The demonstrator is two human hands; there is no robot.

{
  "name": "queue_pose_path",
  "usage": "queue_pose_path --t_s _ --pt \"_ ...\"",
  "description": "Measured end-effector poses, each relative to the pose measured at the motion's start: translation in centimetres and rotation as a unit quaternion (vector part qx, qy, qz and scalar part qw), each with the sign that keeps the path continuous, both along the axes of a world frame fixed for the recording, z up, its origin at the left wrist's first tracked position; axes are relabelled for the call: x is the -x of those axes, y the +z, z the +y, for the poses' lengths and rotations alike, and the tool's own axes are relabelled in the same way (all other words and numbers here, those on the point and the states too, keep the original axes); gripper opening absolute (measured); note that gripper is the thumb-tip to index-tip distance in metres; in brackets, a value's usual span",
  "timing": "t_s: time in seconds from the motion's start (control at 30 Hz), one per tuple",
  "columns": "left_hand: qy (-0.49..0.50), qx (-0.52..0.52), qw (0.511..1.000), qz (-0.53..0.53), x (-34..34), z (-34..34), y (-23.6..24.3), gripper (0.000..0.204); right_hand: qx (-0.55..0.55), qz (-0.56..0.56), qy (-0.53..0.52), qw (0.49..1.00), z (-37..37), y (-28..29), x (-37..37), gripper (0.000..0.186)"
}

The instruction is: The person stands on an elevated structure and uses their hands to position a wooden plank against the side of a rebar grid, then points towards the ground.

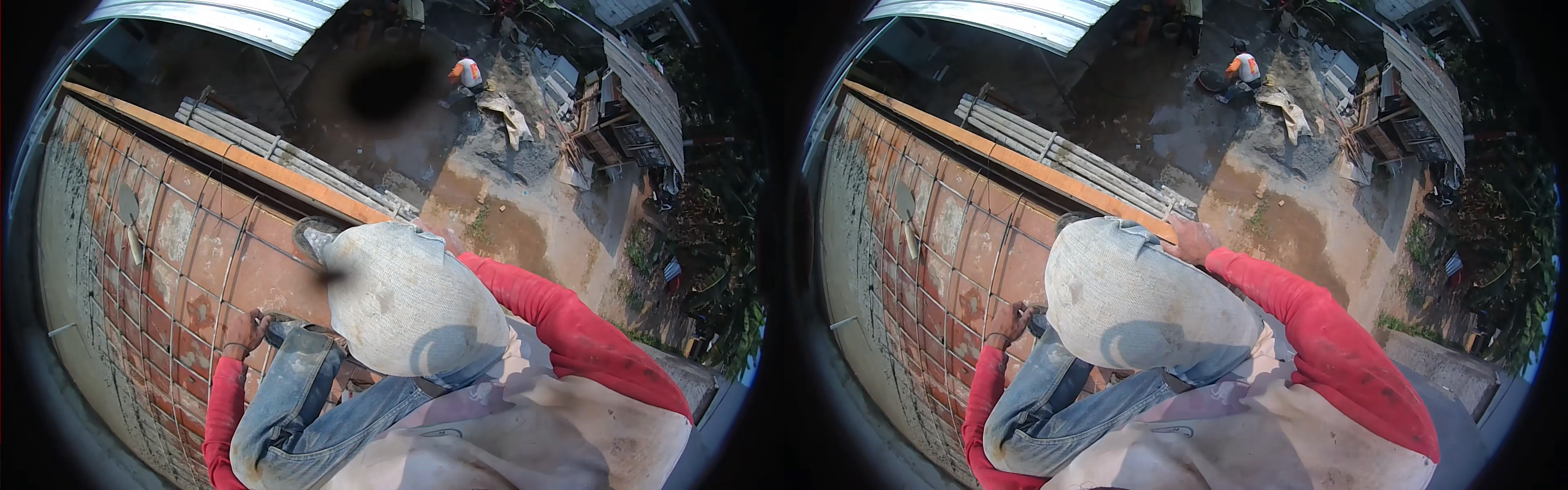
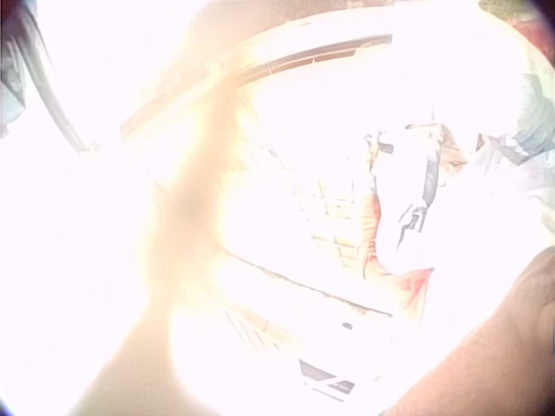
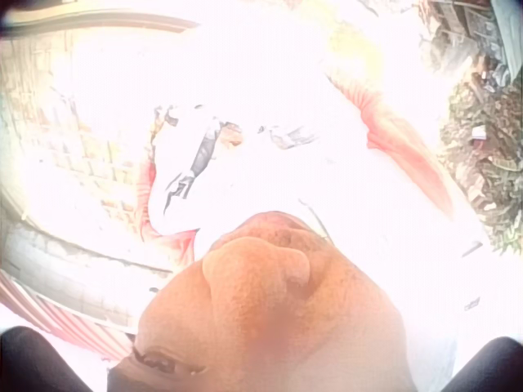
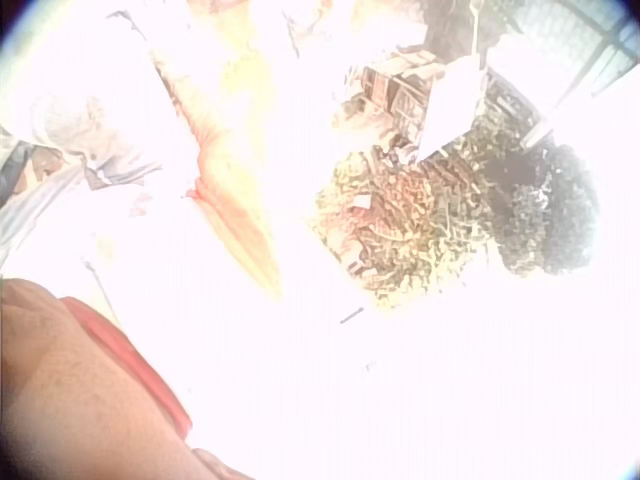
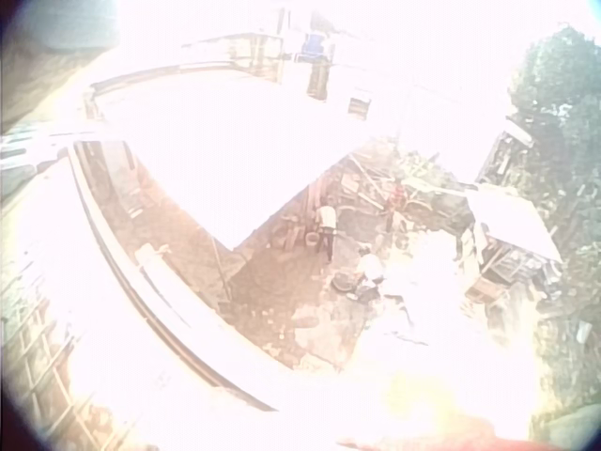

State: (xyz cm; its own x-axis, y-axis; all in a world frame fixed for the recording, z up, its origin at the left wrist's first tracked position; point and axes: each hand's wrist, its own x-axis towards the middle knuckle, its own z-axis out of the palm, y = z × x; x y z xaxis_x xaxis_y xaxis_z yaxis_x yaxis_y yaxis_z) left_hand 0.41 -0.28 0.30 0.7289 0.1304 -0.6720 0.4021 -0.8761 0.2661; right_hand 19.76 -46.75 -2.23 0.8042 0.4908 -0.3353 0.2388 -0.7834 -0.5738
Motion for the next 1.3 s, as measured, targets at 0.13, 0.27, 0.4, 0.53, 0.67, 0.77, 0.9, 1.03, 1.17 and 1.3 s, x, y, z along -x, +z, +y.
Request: queue_pose_path --t_s 0.13,0.27,0.4,0.53,0.67,0.77,0.9,1.03,1.17,1.3 --pt "-0.019 0.0 1.0 -0.018 0.3 0.3 -0.3 0.036 -0.004 -0.004 -0.008 1.0 0.0 0.0 0.1 0.055" --pt "-0.001 0.009 1.0 0.009 0.2 0.3 -0.4 0.036 0.0 -0.007 -0.01 1.0 0.2 -0.1 0.0 0.056" --pt "0.0 -0.004 1.0 0.019 0.3 0.4 -0.3 0.037 0.009 0.011 -0.001 1.0 0.3 0.0 -0.1 0.057" --pt "0.01 0.005 0.999 0.034 0.0 0.2 -0.3 0.038 0.025 0.003 0.004 1.0 0.1 -0.4 -0.1 0.057" --pt "0.005 0.006 1.0 0.024 0.6 0.8 -0.9 0.038 -0.001 -0.003 0.011 1.0 0.2 -0.5 -0.3 0.058" --pt "-0.004 0.0 1.0 0.016 0.4 0.5 -0.8 0.038 -0.015 -0.012 0.007 1.0 0.0 -0.5 -0.1 0.058" --pt "0.001 0.004 1.0 0.012 0.7 0.7 -1.2 0.038 -0.015 -0.014 0.005 1.0 0.1 -0.1 -0.2 0.058" --pt "0.007 0.012 1.0 0.012 0.6 0.7 -1.2 0.037 -0.011 -0.027 0.007 1.0 0.0 -0.3 0.0 0.058" --pt "0.002 0.011 1.0 -0.001 0.8 0.8 -1.5 0.036 -0.008 -0.013 0.002 1.0 0.2 -0.1 -0.1 0.058" --pt "0.0 0.019 1.0 -0.008 0.8 0.9 -1.4 0.036 -0.009 0.005 0.009 1.0 0.4 -0.1 -0.3 0.058"
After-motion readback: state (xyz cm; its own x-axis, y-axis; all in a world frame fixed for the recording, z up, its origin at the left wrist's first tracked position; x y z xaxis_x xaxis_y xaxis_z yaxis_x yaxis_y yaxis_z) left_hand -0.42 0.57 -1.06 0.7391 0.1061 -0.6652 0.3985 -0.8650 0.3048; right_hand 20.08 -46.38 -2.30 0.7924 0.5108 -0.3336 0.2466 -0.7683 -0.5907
